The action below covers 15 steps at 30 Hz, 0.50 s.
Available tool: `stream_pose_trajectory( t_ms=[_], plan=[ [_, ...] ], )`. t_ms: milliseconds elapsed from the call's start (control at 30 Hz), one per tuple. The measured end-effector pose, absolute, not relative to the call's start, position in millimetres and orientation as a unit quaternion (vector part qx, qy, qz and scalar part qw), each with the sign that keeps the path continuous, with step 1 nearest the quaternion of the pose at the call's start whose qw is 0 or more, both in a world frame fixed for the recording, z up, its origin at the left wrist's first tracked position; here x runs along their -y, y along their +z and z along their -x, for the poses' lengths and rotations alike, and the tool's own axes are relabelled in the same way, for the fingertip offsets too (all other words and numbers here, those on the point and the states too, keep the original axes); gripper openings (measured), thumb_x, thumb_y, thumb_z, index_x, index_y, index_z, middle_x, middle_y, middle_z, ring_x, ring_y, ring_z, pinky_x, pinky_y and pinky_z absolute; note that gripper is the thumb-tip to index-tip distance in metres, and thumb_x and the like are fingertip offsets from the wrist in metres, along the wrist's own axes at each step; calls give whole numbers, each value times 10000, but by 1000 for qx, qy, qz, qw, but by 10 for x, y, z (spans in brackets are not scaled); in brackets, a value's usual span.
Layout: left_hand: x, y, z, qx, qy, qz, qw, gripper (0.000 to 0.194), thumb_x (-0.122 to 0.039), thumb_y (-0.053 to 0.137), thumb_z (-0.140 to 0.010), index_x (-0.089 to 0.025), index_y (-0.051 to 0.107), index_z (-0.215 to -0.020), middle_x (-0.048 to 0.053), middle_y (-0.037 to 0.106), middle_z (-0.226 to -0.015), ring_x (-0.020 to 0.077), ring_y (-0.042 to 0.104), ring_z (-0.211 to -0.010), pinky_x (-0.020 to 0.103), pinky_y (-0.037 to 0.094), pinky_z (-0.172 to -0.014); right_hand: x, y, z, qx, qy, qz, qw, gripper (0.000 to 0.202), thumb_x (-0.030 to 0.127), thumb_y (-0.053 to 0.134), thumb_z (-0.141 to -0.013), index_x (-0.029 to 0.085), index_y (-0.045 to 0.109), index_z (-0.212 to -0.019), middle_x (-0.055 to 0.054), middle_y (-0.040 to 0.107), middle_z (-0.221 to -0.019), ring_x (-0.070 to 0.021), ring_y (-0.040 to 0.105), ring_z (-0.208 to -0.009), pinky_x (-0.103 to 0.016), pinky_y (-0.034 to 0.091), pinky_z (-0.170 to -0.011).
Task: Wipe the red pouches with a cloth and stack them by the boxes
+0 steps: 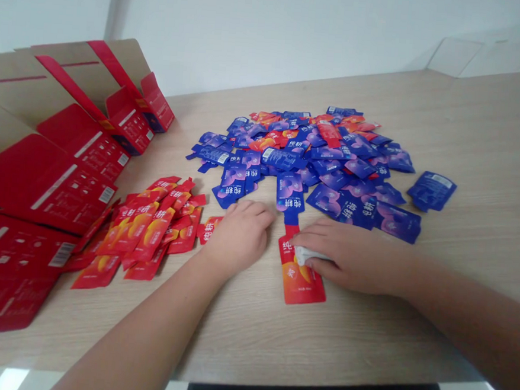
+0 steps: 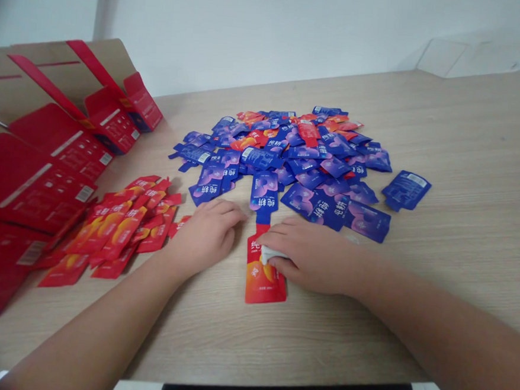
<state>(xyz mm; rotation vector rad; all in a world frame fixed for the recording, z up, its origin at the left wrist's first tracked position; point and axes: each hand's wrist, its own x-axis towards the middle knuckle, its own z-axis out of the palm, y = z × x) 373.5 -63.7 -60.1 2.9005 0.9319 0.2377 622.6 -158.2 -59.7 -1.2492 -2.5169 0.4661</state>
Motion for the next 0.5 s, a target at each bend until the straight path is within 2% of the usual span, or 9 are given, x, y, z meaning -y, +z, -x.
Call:
stream_pose_trajectory(
  t_ms=[67, 100, 167, 233, 300, 367, 500],
  plan=[
    [781, -558, -3745, -295, 89, -949, 72, 180, -234, 542, -999, -216, 713, -1051, 96, 730, -1083, 296, 677, -1080, 468, 553, -993, 1599, -631, -6198, 868, 154, 446, 158, 320, 229, 592, -1046, 258, 721, -1337, -93, 760, -1292, -286, 700, -1190, -478, 551, -1063],
    [857, -552, -3755, -285, 89, -950, 92, 172, -345, 578, -1024, -218, 695, -1021, 94, 713, -1055, 298, 674, -1036, 467, 562, -958, 1598, -653, -6191, 862, 146, 456, 166, 341, 232, 583, -1051, 256, 701, -1371, -100, 745, -1323, -285, 695, -1211, -470, 554, -1066],
    [981, -576, -3779, -268, 86, -951, 128, 385, -597, 684, -980, -219, 677, -1054, 99, 698, -1103, 313, 666, -1040, 490, 565, -959, 1587, -688, -6185, 843, 127, 489, 184, 379, 247, 591, -1046, 240, 650, -1421, -122, 718, -1375, -291, 684, -1252, -453, 564, -1057],
    [1041, -632, -3798, -271, 88, -948, 145, 625, -739, 796, -846, -209, 669, -1153, 121, 686, -1215, 345, 655, -1113, 526, 551, -1011, 1584, -687, -6180, 817, 121, 530, 194, 364, 256, 619, -1024, 222, 637, -1386, -135, 726, -1340, -305, 697, -1230, -444, 582, -1012],
    [1040, -694, -3805, -278, 94, -944, 151, 768, -754, 842, -795, -205, 645, -1295, 139, 664, -1349, 369, 631, -1232, 547, 515, -1095, 1603, -641, -6161, 804, 134, 547, 189, 298, 260, 646, -1002, 219, 657, -1297, -129, 745, -1266, -314, 715, -1168, -445, 591, -967],
    [1014, -747, -3799, -277, 91, -944, 157, 883, -761, 834, -805, -206, 586, -1446, 147, 607, -1511, 374, 566, -1396, 542, 449, -1203, 1638, -568, -6126, 824, 178, 511, 169, 227, 241, 675, -982, 226, 684, -1208, -105, 754, -1216, -301, 716, -1131, -439, 583, -971],
    [1005, -798, -3783, -276, 51, -948, 152, 1176, -890, 733, -800, -170, 390, -1663, 154, 358, -1755, 378, 242, -1662, 570, 196, -1366, 1688, -475, -6067, 860, 268, 415, 130, 143, 150, 678, -971, 235, 715, -1081, -63, 751, -1198, -255, 685, -1165, -415, 539, -1055]
  ],
)
